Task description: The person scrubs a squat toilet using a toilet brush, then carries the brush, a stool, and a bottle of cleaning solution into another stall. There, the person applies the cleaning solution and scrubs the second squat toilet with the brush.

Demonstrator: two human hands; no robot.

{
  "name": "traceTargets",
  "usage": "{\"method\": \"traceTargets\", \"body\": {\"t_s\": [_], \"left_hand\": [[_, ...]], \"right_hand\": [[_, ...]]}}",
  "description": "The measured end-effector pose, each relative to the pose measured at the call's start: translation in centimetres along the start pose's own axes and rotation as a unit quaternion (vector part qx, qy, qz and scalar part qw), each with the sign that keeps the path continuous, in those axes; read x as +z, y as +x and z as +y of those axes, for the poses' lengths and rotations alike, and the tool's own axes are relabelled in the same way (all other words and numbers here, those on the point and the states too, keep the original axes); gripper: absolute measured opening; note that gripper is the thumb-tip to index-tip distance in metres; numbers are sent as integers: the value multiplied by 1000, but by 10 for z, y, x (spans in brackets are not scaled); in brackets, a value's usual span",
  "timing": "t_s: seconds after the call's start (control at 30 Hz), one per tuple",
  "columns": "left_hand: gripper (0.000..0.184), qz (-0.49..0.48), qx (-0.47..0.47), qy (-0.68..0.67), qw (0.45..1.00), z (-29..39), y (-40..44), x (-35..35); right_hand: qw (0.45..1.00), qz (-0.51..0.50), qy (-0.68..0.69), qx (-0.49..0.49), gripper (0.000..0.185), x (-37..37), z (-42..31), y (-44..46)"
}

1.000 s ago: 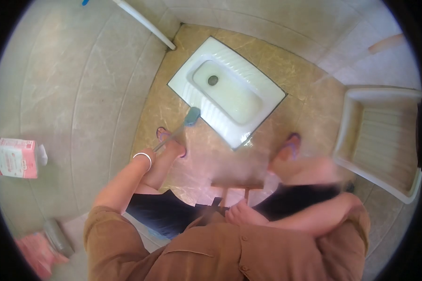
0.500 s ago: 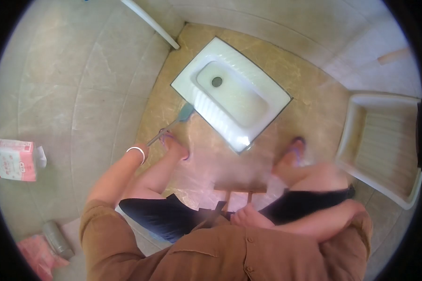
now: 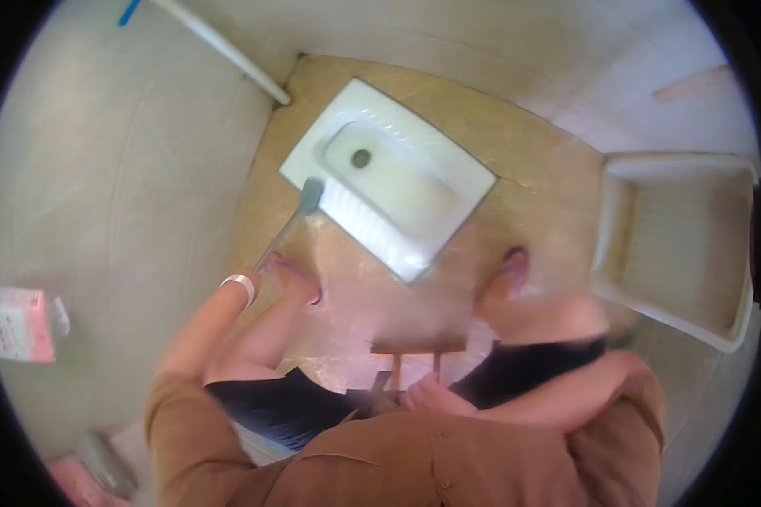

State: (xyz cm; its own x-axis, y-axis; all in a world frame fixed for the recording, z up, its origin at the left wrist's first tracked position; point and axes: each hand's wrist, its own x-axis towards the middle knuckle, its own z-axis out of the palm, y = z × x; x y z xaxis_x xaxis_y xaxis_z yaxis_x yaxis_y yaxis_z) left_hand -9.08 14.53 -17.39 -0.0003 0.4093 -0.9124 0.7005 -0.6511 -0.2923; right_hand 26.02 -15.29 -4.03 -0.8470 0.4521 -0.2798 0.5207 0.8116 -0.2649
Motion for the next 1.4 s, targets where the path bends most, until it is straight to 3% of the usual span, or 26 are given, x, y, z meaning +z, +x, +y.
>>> {"method": "traceTargets", "body": {"t_s": [0.03,0.2,0.27,0.33,0.43,0.57,0.7,0.8,0.9,1.0,1.03,1.13,1.17,1.23,1.33,1.37,1.4], "left_hand": [[37,77,-103,-192,973,10,-27,3],[37,60,-129,-178,974,24,-17,17],[36,63,-135,-325,934,37,-12,-7],[36,65,-141,-381,911,73,-33,-54],[34,78,-84,-315,942,115,-45,-66],[32,32,-20,-206,978,125,-82,-23],[30,-38,25,-99,994,142,-104,21],[28,-33,54,-46,997,173,-85,-4],[26,39,107,-89,990,212,-92,-50],[41,58,101,-162,980,229,-79,-45],[25,61,32,-233,970,234,-92,-47],[24,48,133,-136,980,222,-93,-8],[26,-5,109,-276,955,223,-100,0],[35,-110,59,-534,836,230,-127,2],[35,-141,208,-689,680,245,-120,19],[35,-134,220,-695,671,252,-126,13],[35,-128,233,-702,660,262,-137,0]], "right_hand": [[1000,-8,-18,5,26,-3,-1,0],[992,-40,-117,-8,27,-13,-1,-1],[992,-41,-117,-21,27,-13,-1,-3],[993,-37,-112,-26,27,-14,-4,-1],[992,-17,-126,-14,26,-4,-7,-2],[994,46,-97,4,22,3,-9,-8],[992,34,-125,4,23,-4,-10,-11],[990,41,-135,-25,24,-7,-9,-15],[987,66,-149,-16,24,0,-13,-14],[997,20,-75,-5,24,3,-12,-9],[1000,-22,-7,4,23,1,-8,-7],[981,-115,150,41,23,-5,20,-3],[974,-128,177,59,24,-4,28,-5],[957,-103,246,118,29,15,35,-2],[908,2,367,202,38,100,46,24],[889,29,408,208,41,131,50,31],[830,-5,503,242,43,117,47,27]]}}
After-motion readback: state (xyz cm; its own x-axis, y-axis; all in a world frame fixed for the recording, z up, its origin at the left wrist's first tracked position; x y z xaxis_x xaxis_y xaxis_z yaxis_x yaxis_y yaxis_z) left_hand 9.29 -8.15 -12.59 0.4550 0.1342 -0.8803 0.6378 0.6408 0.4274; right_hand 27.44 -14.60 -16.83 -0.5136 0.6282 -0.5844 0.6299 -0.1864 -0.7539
